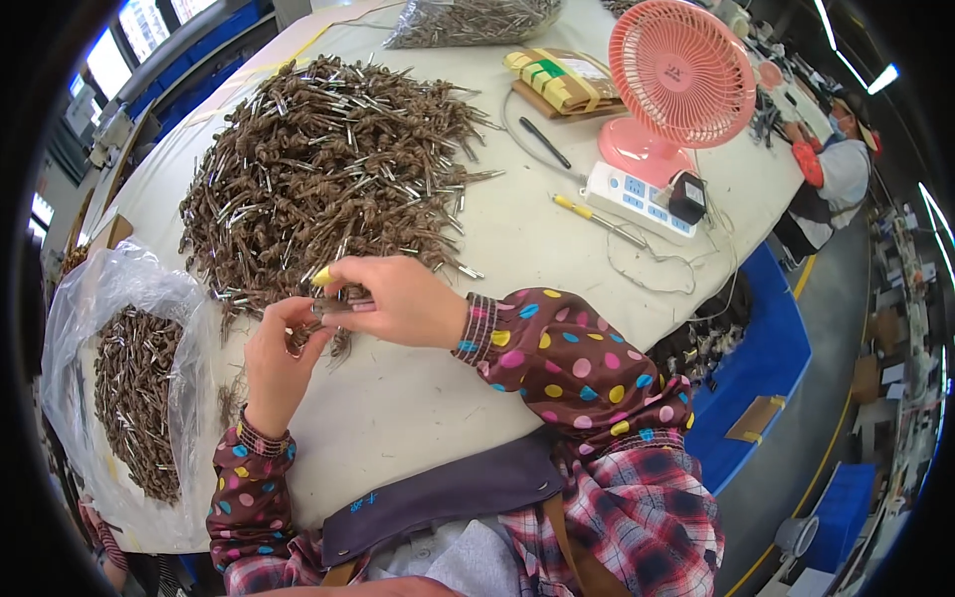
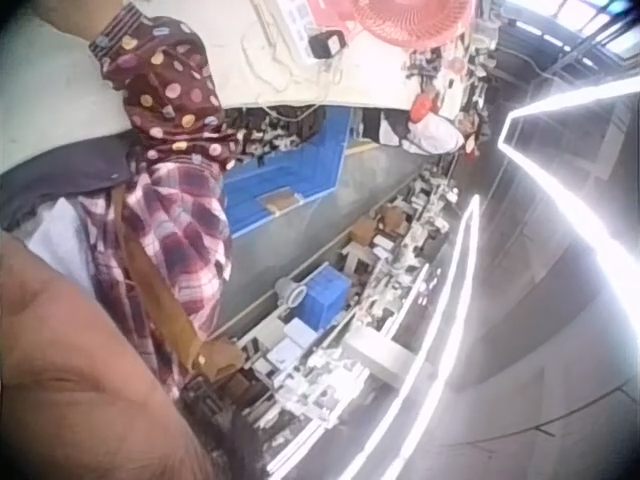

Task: Assembling leather tassels or hardware components in a workshop.

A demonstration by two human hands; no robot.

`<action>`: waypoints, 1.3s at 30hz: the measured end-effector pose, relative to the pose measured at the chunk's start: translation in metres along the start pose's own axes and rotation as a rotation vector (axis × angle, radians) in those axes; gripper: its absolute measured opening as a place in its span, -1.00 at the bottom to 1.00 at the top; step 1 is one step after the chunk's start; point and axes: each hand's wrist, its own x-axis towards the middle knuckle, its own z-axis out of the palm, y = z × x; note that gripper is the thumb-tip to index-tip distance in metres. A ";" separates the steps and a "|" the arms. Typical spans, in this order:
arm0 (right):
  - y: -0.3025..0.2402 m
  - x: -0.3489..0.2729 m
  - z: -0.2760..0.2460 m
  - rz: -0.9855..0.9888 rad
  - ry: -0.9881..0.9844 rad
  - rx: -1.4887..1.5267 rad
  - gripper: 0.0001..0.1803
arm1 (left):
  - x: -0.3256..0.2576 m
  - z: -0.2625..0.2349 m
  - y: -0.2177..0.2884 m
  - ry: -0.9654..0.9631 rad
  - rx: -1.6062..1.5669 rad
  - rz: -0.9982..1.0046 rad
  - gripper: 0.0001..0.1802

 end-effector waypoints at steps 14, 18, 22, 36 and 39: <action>0.011 -0.023 0.015 0.083 0.112 0.196 -0.75 | -0.004 0.004 0.000 -0.156 -1.102 -0.611 -0.74; 0.009 -0.021 0.020 -0.037 0.196 0.141 -0.79 | -0.008 0.005 -0.008 -0.074 -1.317 -0.813 -0.77; 0.018 -0.017 0.034 -0.112 0.190 0.102 -0.81 | -0.019 -0.003 -0.016 -0.056 -1.374 -0.925 -0.83; 0.020 -0.012 0.003 0.622 0.063 0.823 -0.79 | -0.005 -0.047 -0.011 -0.482 -0.159 -0.180 -0.90; 0.022 -0.011 0.006 0.544 0.172 0.709 -0.76 | -0.019 -0.070 -0.029 -0.628 0.094 -0.245 -0.86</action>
